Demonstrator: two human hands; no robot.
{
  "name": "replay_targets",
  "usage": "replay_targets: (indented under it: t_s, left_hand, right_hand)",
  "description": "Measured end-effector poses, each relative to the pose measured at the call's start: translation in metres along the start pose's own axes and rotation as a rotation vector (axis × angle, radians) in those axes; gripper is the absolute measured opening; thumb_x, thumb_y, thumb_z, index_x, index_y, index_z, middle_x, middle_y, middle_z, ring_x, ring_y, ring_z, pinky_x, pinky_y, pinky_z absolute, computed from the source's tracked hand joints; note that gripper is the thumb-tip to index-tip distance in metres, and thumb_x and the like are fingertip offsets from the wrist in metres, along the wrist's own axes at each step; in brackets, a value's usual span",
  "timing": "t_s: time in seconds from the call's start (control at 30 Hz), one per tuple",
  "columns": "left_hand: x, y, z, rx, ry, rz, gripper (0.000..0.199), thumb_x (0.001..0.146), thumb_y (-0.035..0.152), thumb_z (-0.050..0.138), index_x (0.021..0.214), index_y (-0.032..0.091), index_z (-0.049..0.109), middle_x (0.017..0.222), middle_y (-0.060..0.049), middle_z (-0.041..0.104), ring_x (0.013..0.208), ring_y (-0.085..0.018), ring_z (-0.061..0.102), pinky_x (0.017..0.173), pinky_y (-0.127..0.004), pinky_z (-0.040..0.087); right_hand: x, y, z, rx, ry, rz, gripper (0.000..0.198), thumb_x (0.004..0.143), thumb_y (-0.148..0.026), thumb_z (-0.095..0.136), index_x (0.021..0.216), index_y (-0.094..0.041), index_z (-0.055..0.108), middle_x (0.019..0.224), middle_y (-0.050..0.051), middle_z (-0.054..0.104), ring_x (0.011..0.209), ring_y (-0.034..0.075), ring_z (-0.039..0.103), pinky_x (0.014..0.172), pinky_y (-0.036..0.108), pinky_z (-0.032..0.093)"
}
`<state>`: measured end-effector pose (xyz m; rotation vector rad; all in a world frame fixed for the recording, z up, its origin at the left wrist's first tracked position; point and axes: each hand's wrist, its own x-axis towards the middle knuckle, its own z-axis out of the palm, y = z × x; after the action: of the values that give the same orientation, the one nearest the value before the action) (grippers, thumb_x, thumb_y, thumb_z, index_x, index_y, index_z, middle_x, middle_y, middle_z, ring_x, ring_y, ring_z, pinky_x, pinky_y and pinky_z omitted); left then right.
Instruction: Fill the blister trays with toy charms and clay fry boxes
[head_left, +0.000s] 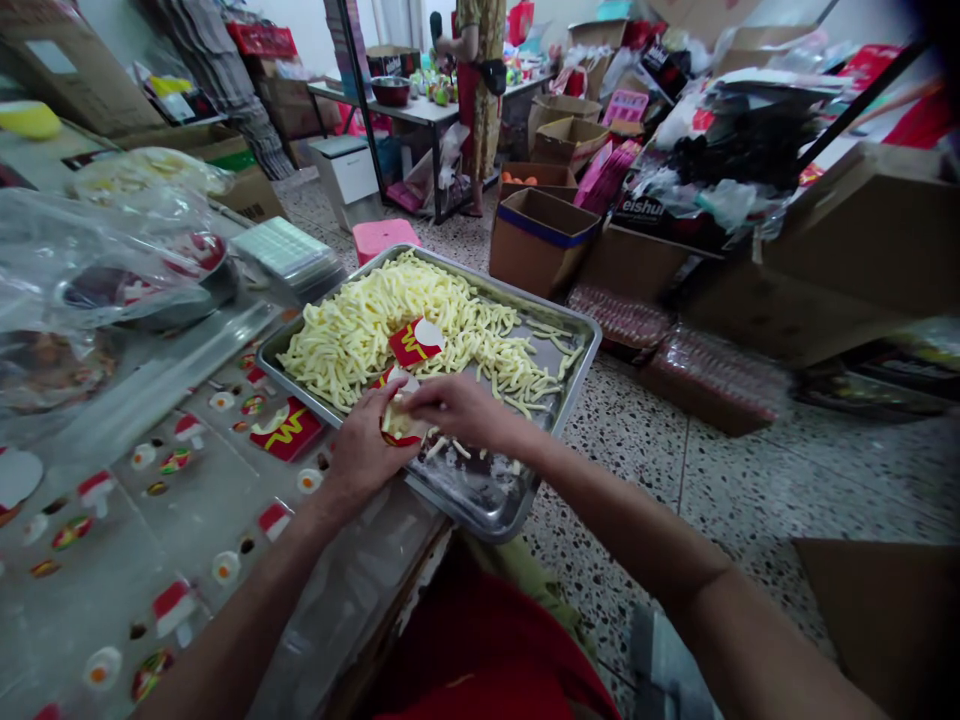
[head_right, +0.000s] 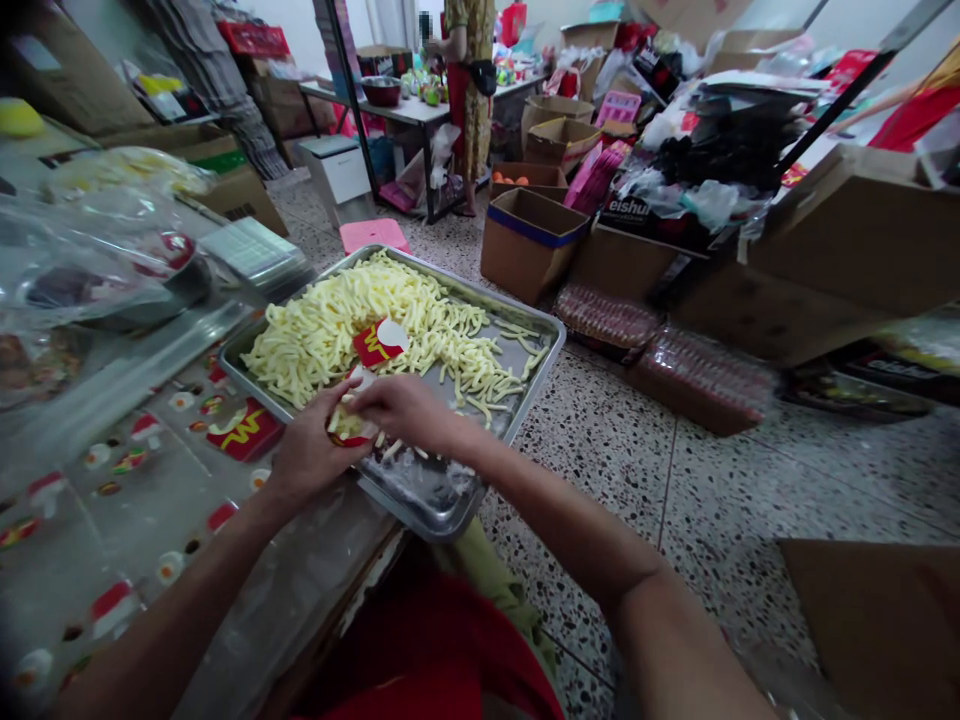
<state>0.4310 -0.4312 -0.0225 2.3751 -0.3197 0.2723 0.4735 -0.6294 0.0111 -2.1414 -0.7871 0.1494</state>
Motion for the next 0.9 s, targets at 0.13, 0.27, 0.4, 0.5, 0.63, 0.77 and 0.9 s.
replay_targets:
  t_s: [0.13, 0.27, 0.4, 0.5, 0.63, 0.77, 0.9]
  left_hand:
    - [0.001, -0.003, -0.01, -0.052, -0.033, -0.056, 0.074, 0.07, 0.038, 0.08, 0.138, 0.019, 0.057, 0.138, -0.01, 0.064, 0.123, -0.029, 0.062, 0.11, -0.041, 0.046]
    - [0.003, 0.007, -0.017, -0.099, -0.004, -0.093, 0.079, 0.068, 0.041, 0.083, 0.139, 0.021, 0.056, 0.136, -0.009, 0.065, 0.121, -0.028, 0.063, 0.109, -0.04, 0.047]
    - [0.0, 0.02, -0.019, -0.143, -0.016, -0.058, 0.08, 0.067, 0.045, 0.085, 0.139, 0.021, 0.057, 0.14, -0.008, 0.063, 0.125, -0.028, 0.061, 0.111, -0.04, 0.046]
    - [-0.006, 0.016, -0.023, -0.149, -0.013, -0.128, 0.082, 0.066, 0.048, 0.085, 0.139, 0.021, 0.057, 0.138, -0.008, 0.065, 0.122, -0.028, 0.063, 0.11, -0.041, 0.047]
    - [-0.009, 0.011, -0.023, -0.104, 0.028, -0.229, 0.084, 0.065, 0.049, 0.086, 0.139, 0.022, 0.057, 0.133, -0.008, 0.068, 0.118, -0.029, 0.065, 0.107, -0.042, 0.049]
    - [-0.001, 0.026, -0.015, -0.082, -0.012, -0.088, 0.083, 0.065, 0.043, 0.087, 0.139, 0.021, 0.056, 0.139, -0.009, 0.064, 0.124, -0.029, 0.062, 0.111, -0.041, 0.046]
    - [0.004, 0.041, -0.011, -0.064, -0.02, 0.014, 0.082, 0.066, 0.041, 0.086, 0.139, 0.019, 0.056, 0.14, -0.01, 0.063, 0.127, -0.029, 0.06, 0.113, -0.04, 0.044]
  right_hand:
    - [-0.039, 0.048, -0.064, -0.309, 0.197, 0.203, 0.022, 0.08, -0.019, 0.073, 0.101, -0.021, 0.08, 0.096, 0.005, 0.072, 0.081, 0.017, 0.062, 0.074, 0.029, 0.045]
    - [-0.047, 0.084, -0.084, -0.449, 0.008, 0.183, 0.036, 0.079, -0.008, 0.067, 0.108, -0.026, 0.08, 0.111, 0.007, 0.068, 0.097, 0.02, 0.061, 0.088, 0.033, 0.047]
    - [-0.026, 0.098, -0.087, -0.169, 0.015, 0.13, 0.038, 0.086, -0.016, 0.066, 0.12, -0.029, 0.076, 0.123, 0.006, 0.067, 0.082, 0.013, 0.06, 0.078, 0.028, 0.05]
    - [-0.031, 0.094, -0.106, -0.104, 0.219, 0.219, 0.032, 0.084, -0.026, 0.071, 0.116, -0.023, 0.078, 0.112, 0.007, 0.071, 0.071, 0.012, 0.056, 0.066, 0.027, 0.047]
    - [-0.065, 0.071, -0.113, -0.252, 0.126, 0.433, 0.021, 0.08, -0.037, 0.078, 0.086, -0.018, 0.082, 0.071, 0.004, 0.071, 0.061, 0.013, 0.056, 0.059, 0.028, 0.04]
    - [-0.08, 0.053, -0.083, -0.586, -0.023, 0.49, 0.025, 0.078, -0.038, 0.078, 0.097, -0.023, 0.082, 0.083, 0.006, 0.076, 0.073, 0.018, 0.063, 0.062, 0.029, 0.04]
    - [-0.065, 0.051, -0.054, -0.739, -0.087, 0.486, 0.017, 0.076, -0.029, 0.074, 0.089, -0.023, 0.082, 0.093, 0.008, 0.077, 0.08, 0.02, 0.066, 0.062, 0.029, 0.039]
